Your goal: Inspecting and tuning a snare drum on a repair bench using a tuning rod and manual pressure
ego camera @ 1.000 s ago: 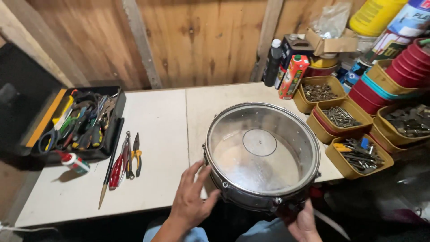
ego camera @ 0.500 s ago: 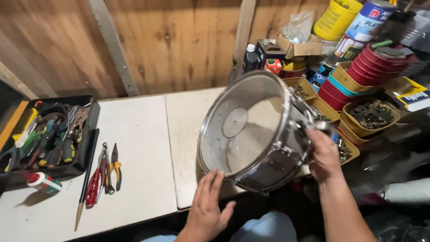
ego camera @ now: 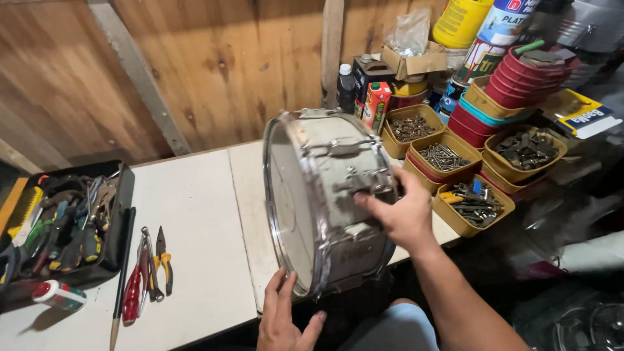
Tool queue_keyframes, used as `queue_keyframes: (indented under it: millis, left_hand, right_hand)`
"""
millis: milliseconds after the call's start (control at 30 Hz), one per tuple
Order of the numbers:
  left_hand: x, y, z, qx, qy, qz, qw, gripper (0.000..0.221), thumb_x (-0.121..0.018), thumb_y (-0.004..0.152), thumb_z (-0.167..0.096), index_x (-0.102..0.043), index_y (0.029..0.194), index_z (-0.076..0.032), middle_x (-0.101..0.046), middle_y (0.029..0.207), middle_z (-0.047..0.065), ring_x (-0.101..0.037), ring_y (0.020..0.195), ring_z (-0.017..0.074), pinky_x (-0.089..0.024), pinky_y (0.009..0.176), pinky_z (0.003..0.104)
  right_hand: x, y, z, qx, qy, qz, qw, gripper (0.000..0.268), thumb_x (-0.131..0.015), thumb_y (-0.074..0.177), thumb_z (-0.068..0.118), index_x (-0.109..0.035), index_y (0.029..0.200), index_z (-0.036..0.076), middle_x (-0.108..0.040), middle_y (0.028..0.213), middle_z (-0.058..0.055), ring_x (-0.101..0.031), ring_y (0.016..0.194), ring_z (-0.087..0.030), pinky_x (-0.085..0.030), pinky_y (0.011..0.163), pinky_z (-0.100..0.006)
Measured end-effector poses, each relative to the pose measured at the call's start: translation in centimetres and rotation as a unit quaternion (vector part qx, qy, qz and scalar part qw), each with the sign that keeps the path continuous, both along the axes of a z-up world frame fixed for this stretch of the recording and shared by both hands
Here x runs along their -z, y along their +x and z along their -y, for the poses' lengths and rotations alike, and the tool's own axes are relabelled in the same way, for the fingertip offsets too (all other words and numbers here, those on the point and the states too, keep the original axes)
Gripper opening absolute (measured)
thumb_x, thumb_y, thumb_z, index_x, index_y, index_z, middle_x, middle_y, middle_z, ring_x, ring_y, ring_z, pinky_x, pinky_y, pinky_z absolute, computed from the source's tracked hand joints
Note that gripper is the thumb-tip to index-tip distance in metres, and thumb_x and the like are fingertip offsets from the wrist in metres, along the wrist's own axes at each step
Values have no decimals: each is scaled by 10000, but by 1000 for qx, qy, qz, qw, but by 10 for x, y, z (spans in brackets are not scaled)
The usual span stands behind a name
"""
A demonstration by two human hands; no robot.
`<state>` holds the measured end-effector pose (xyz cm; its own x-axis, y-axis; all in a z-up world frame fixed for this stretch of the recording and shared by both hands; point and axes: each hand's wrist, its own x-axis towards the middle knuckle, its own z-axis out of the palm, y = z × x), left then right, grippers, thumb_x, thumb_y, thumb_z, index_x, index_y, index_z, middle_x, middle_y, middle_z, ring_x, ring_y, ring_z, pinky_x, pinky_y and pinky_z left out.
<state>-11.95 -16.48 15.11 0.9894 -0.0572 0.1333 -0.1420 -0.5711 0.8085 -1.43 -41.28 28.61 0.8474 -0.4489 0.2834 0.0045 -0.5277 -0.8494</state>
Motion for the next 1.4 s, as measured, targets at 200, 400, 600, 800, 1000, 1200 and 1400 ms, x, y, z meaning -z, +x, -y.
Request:
queue_keyframes:
  millis: [200, 400, 600, 800, 1000, 1200, 1400]
  left_hand:
    - [26, -13, 4, -61, -6, 75, 995, 939, -772, 721, -624, -478, 1509, -206, -449, 1592, 76, -570, 1367, 283, -516, 1026, 382]
    - [55, -32, 32, -122, -23, -43, 991, 1148, -864, 501, -589, -425, 1534, -350, -600, 1482, -17, -655, 1266, 251, -538, 998, 357]
    - [19, -11, 34, 80, -105, -169, 977, 843, -813, 684, -514, -529, 1400, -173, -648, 1340, -2, -695, 1180, 153, -515, 998, 279]
    - [28, -6, 14, 233, -91, -159, 955, 658, -711, 812, -351, -552, 1408, -122, -630, 1289, 44, -526, 1161, 172, -393, 977, 323]
    - [24, -6, 15, 158, -44, -122, 979, 729, -762, 828, -421, -503, 1444, -129, -385, 1526, 240, -413, 1432, 360, -324, 1171, 401]
    - [-8, -2, 7, 239, -2, -154, 959, 613, -711, 812, -406, -617, 1352, -132, -622, 1238, 83, -678, 928, 266, -507, 915, 386]
    - [4, 46, -46, 161, -21, -113, 980, 416, -716, 828, -388, -750, 1189, -184, -775, 1177, 7, -729, 1060, 150, -541, 944, 297]
  right_hand:
    - [0, -14, -30, -69, -84, 39, 993, 857, -918, 562, 501, -668, 1285, 115, -644, 1082, -37, -652, 1015, -185, -489, 933, -309]
    - [-13, -21, -47, -129, -129, 92, 979, 853, -921, 545, 537, -684, 1234, 93, -618, 992, -33, -629, 896, -161, -520, 804, -294]
    - [11, -14, -64, -306, -328, 203, 870, 780, -848, 674, 461, -574, 1260, 24, -566, 1056, -151, -592, 933, -345, -518, 837, -437]
    - [54, -6, -75, -385, -471, 179, 774, 636, -849, 615, 247, -579, 1145, 22, -491, 935, -158, -545, 732, -376, -498, 639, -495]
    - [116, 13, -66, -404, -510, 254, 716, 258, -690, 871, 198, -542, 1022, 49, -449, 819, -108, -503, 640, -312, -479, 576, -432]
    - [134, 22, -70, -405, -438, 192, 779, 508, -819, 737, 266, -540, 1101, 47, -491, 917, -168, -525, 631, -362, -477, 561, -474]
    - [145, 53, -8, -334, -322, 202, 863, 631, -837, 806, 451, -638, 1261, 61, -551, 1165, -207, -632, 1017, -361, -567, 833, -444]
